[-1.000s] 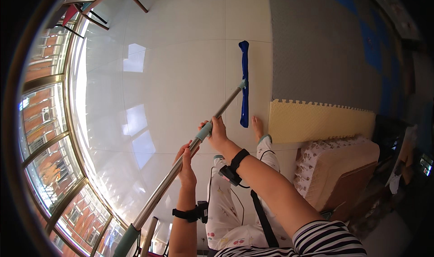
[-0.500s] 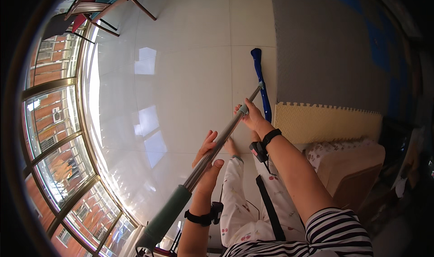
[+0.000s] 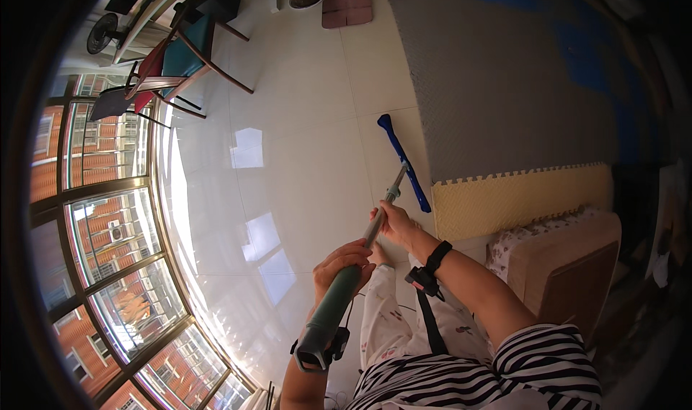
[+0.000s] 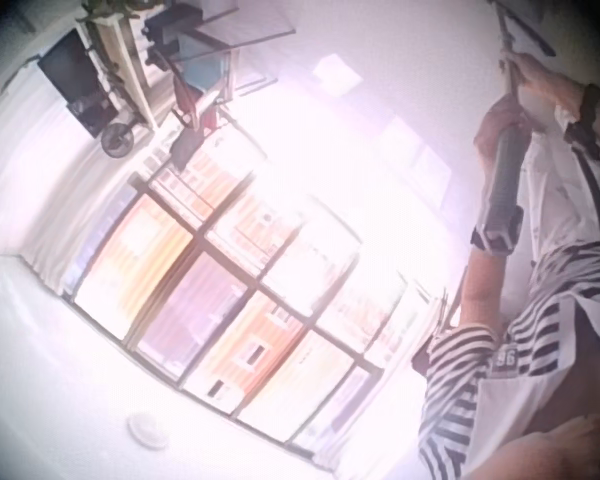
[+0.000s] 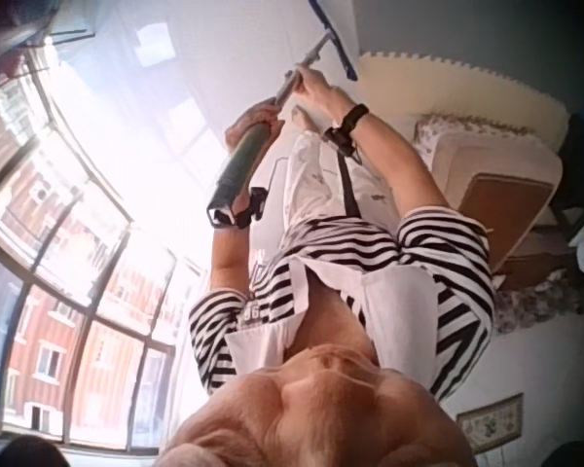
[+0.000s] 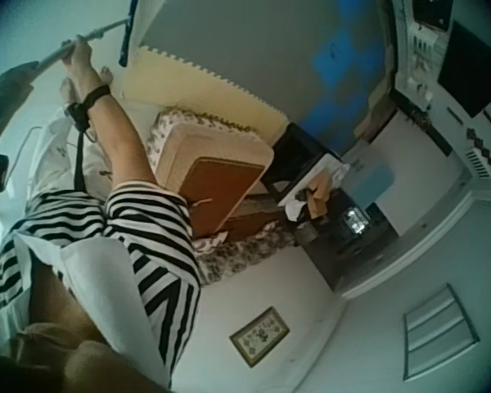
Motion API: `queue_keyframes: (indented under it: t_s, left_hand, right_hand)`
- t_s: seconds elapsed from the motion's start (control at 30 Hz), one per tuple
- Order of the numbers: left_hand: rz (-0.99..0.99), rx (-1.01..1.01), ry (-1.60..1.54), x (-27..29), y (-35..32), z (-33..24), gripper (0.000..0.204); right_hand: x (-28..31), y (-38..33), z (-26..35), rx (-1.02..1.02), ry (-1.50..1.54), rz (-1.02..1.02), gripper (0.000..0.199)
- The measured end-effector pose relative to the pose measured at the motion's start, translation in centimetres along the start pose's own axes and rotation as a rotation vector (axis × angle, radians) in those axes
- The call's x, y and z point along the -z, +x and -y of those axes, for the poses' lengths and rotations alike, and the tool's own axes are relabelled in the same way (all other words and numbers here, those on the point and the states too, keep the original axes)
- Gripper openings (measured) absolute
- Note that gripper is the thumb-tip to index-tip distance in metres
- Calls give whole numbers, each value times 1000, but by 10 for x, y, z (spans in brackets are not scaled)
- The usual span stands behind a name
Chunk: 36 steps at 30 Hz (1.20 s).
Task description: The person assembles a flat mop by attaching the blue mop head to the metal handle using a light green connector, then uses the assembled mop to clean a tiled floor.
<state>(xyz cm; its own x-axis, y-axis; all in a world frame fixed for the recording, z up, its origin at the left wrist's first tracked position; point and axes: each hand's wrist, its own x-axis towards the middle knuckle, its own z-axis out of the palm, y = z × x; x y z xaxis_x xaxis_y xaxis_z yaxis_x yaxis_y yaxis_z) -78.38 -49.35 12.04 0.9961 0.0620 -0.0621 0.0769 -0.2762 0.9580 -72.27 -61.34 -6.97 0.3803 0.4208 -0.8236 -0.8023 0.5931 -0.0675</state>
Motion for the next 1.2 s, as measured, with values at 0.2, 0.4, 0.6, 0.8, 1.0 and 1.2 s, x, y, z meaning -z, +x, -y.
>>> queue_keyframes:
  t_s: [0.2, 0.4, 0.6, 0.8, 1.0, 1.2]
  left_hand:
    - [12, -140, 63, -13, 5, -54, 21]
    - [184, -289, 140, -6, 38, -87, 30]
    - [449, -227, 152, 5, 51, -27, 27]
    - [316, -404, -36, 18, 98, -66, 24]
    - [171, -472, -306, 51, 128, -105, 34]
    - [-9, -431, -398, 53, 167, -126, 31]
  right_hand:
    - [-18, -39, 15, 62, -33, 7, 18]
    - [-38, -66, 42, -23, -275, -39, 25]
    - [-74, -97, 21, 40, -448, 219, 29]
    - [-47, -128, 73, 242, -985, 136, 40]
    - [25, -174, 104, 477, -716, -296, 38]
    - [67, -220, 89, 551, -565, -473, 38]
